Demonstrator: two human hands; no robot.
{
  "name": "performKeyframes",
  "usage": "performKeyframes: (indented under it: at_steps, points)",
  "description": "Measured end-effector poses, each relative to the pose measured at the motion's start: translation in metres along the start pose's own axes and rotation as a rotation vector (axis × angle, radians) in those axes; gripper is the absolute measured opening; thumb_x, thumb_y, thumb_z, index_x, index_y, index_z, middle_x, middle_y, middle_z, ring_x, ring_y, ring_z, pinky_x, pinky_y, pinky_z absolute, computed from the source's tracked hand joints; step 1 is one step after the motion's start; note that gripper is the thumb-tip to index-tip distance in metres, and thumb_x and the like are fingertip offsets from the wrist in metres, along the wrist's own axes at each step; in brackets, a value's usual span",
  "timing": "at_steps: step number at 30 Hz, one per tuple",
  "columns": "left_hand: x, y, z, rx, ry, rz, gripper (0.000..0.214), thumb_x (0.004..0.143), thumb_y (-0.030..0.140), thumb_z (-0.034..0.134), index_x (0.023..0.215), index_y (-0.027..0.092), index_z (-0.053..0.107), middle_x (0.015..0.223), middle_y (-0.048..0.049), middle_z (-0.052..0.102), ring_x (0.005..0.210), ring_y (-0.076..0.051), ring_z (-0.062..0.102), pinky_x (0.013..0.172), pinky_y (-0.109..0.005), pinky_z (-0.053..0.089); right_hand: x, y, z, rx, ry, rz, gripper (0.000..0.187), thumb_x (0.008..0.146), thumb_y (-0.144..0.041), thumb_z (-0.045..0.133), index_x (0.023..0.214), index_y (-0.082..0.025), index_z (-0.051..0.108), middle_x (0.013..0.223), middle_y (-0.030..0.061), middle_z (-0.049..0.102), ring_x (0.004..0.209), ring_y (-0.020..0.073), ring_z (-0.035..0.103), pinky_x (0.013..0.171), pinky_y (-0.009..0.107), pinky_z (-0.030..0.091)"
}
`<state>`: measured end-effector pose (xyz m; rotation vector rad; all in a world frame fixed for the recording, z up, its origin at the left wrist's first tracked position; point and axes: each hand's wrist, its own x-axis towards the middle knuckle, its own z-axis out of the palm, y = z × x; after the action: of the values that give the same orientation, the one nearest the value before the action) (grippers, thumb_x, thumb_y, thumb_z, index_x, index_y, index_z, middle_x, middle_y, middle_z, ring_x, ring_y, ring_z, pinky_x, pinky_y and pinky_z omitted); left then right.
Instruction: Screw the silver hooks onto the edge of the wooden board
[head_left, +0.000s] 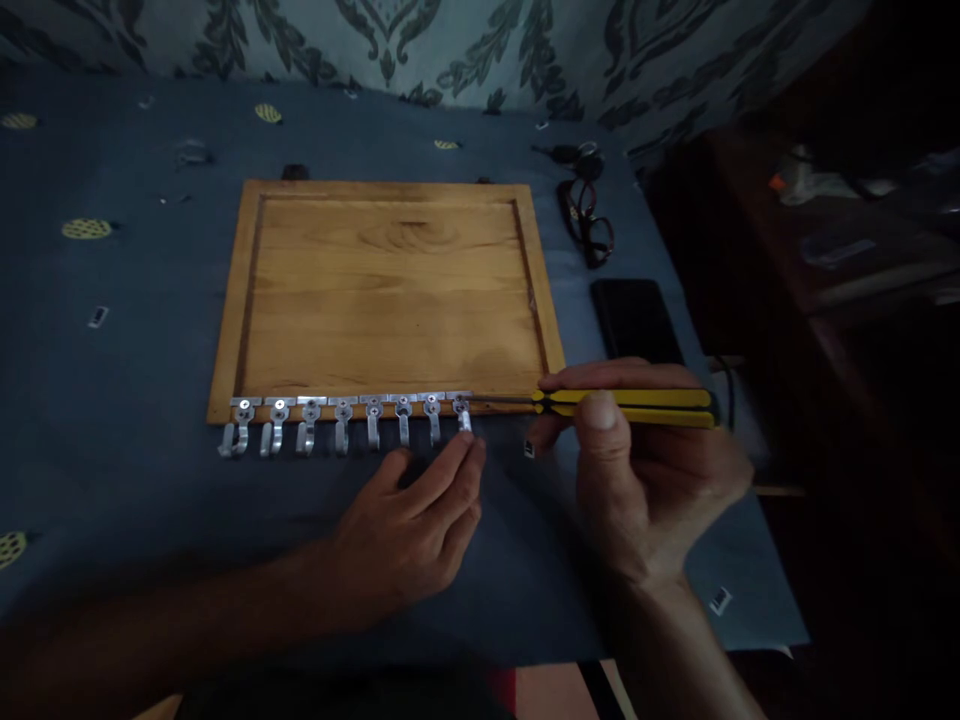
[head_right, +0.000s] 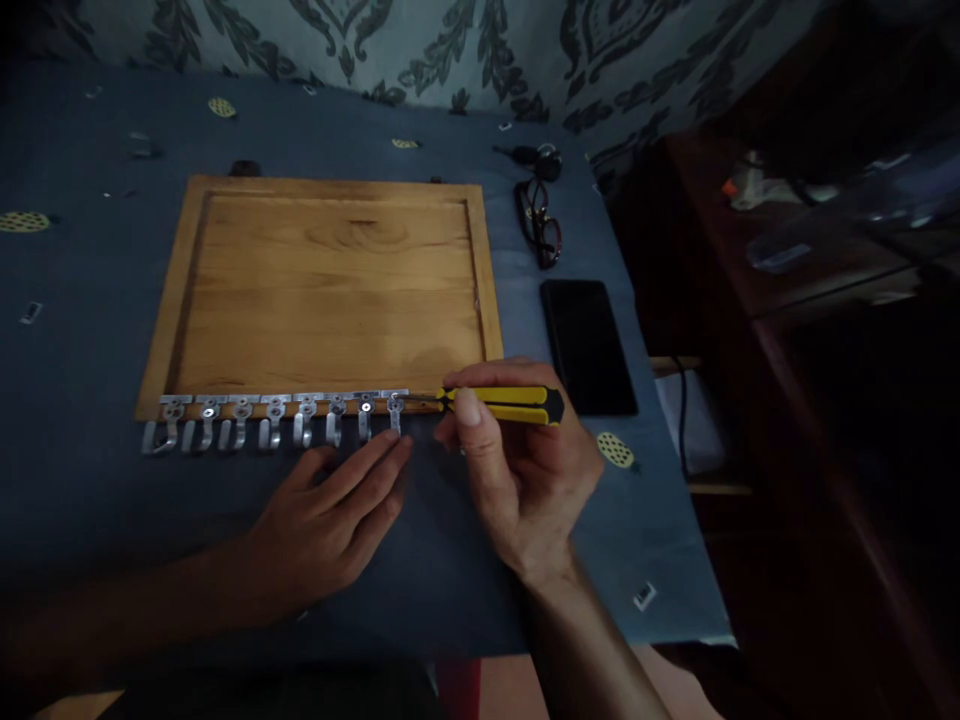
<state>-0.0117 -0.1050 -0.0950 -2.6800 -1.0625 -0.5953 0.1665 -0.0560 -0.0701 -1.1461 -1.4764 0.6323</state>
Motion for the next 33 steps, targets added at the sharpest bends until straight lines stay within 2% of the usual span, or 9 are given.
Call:
performKeyframes:
  at_steps: [6,9,14,16,19,22,26,29,33]
  points:
    - [0.001,0.001,0.001,0.01,0.016,-0.02,0.032,0.104,0.012,0.042,0.1,0.015,0.074,0.126,-0.0048,0.074,0.123,-0.019,0.061,0.077,-0.036,0.042,0.005,-0.006,0.0,-0.129,-0.055,-0.055,0.005,0.098,-0.028,0.066,0.099,-0.026,0.07,0.089,0.0005,0.071,0.061,0.0141,0.067,0.056,0.031,0.052]
    - [0.0,0.002,0.002,0.008,0.032,-0.027,0.031,0.104,0.013,0.044,0.101,0.015,0.074,0.125,-0.0053,0.075,0.123,-0.019,0.06,0.078,-0.036,0.043,0.012,-0.013,0.0,-0.203,-0.115,-0.109,0.006,0.095,-0.023,0.067,0.097,-0.027,0.07,0.09,0.0009,0.073,0.082,0.0205,0.072,0.072,0.035,0.057]
    - [-0.002,0.002,0.003,0.0,0.037,-0.024,0.03,0.104,0.014,0.044,0.098,0.015,0.074,0.123,-0.0068,0.075,0.122,-0.02,0.061,0.08,-0.036,0.044,0.018,-0.024,0.006,-0.084,-0.119,-0.068,0.013,0.093,-0.022,0.07,0.105,-0.029,0.069,0.106,0.0024,0.076,0.103,0.0248,0.073,0.093,0.043,0.058]
    - [-0.002,0.002,0.003,-0.004,0.026,-0.018,0.029,0.103,0.014,0.045,0.098,0.015,0.074,0.124,-0.0075,0.074,0.123,-0.021,0.061,0.08,-0.037,0.044,0.02,-0.027,0.011,0.013,-0.107,-0.028,0.018,0.094,-0.023,0.07,0.11,-0.03,0.068,0.106,0.0015,0.076,0.099,0.0234,0.073,0.091,0.043,0.059]
    - [-0.004,0.002,0.004,-0.001,0.016,-0.011,0.026,0.102,0.013,0.048,0.097,0.015,0.073,0.126,-0.0083,0.073,0.124,-0.022,0.06,0.078,-0.037,0.045,0.026,-0.03,0.02,0.192,-0.162,-0.003,0.004,0.098,-0.029,0.064,0.098,-0.029,0.069,0.097,0.0006,0.075,0.089,0.0213,0.072,0.084,0.041,0.06]
    - [-0.005,0.002,0.004,0.024,-0.02,0.017,0.023,0.101,0.015,0.051,0.1,0.014,0.074,0.129,-0.0108,0.072,0.126,-0.024,0.059,0.078,-0.037,0.046,0.037,-0.031,0.03,0.293,-0.226,0.018,0.029,0.1,-0.039,0.059,0.075,-0.025,0.061,0.079,-0.0001,0.066,0.072,0.0175,0.065,0.069,0.035,0.057]
    - [-0.006,0.002,0.003,0.046,-0.041,0.019,0.023,0.1,0.014,0.051,0.103,0.014,0.074,0.134,-0.011,0.069,0.13,-0.024,0.058,0.077,-0.037,0.048,0.049,-0.034,0.041,0.418,-0.241,0.122,0.041,0.096,-0.041,0.06,0.061,-0.025,0.045,0.06,-0.0025,0.047,0.05,0.014,0.042,0.046,0.03,0.04]
    - [-0.005,0.002,0.003,0.045,-0.033,0.016,0.026,0.1,0.011,0.048,0.103,0.013,0.074,0.132,-0.0102,0.071,0.128,-0.023,0.059,0.076,-0.036,0.048,0.051,-0.036,0.048,0.425,-0.202,0.119,0.048,0.095,-0.046,0.061,0.057,-0.026,0.039,0.051,-0.0026,0.039,0.044,0.0149,0.034,0.04,0.03,0.031]
    - [-0.004,0.001,0.002,0.035,-0.017,0.006,0.027,0.101,0.01,0.047,0.101,0.014,0.074,0.129,-0.0084,0.073,0.126,-0.022,0.06,0.076,-0.036,0.047,0.047,-0.035,0.05,0.372,-0.156,0.062,0.056,0.097,-0.052,0.06,0.054,-0.026,0.035,0.047,-0.0015,0.038,0.042,0.0153,0.036,0.04,0.032,0.034]
